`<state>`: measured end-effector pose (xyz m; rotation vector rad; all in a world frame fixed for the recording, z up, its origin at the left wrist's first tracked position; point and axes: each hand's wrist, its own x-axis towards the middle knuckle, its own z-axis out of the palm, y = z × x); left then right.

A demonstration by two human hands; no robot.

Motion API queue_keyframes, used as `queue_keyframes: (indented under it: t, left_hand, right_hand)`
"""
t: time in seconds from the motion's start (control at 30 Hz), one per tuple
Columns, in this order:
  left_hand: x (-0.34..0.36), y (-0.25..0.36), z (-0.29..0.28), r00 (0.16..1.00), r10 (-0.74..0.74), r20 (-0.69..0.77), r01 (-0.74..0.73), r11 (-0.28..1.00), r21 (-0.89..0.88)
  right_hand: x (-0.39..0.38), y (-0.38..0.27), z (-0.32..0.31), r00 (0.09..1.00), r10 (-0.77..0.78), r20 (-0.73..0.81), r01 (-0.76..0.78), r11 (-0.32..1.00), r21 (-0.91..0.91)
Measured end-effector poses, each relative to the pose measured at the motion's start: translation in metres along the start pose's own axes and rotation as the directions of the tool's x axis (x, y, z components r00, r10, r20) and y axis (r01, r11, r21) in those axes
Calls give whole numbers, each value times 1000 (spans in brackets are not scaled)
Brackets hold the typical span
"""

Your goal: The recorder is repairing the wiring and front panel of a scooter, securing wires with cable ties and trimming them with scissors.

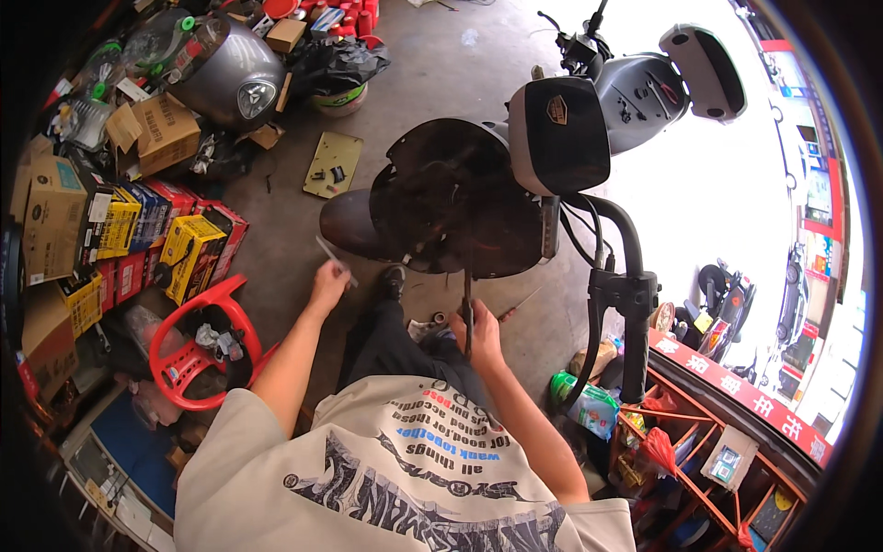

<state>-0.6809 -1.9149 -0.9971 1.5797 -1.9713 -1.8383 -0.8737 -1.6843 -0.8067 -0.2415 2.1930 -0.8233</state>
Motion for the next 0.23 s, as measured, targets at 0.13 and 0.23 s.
queue_keyframes:
  t: [0.13,0.23]
  left_hand:
    - [-90,-138,-35,940,-340,13,282,799,531]
    - [-130,-203,-43,840,-527,126,263,600,756]
  right_hand:
    - [-29,89,-6,992,-114,-59,101,977,-185]
    - [-47,119,-19,998,60,-37,-67,968,-243]
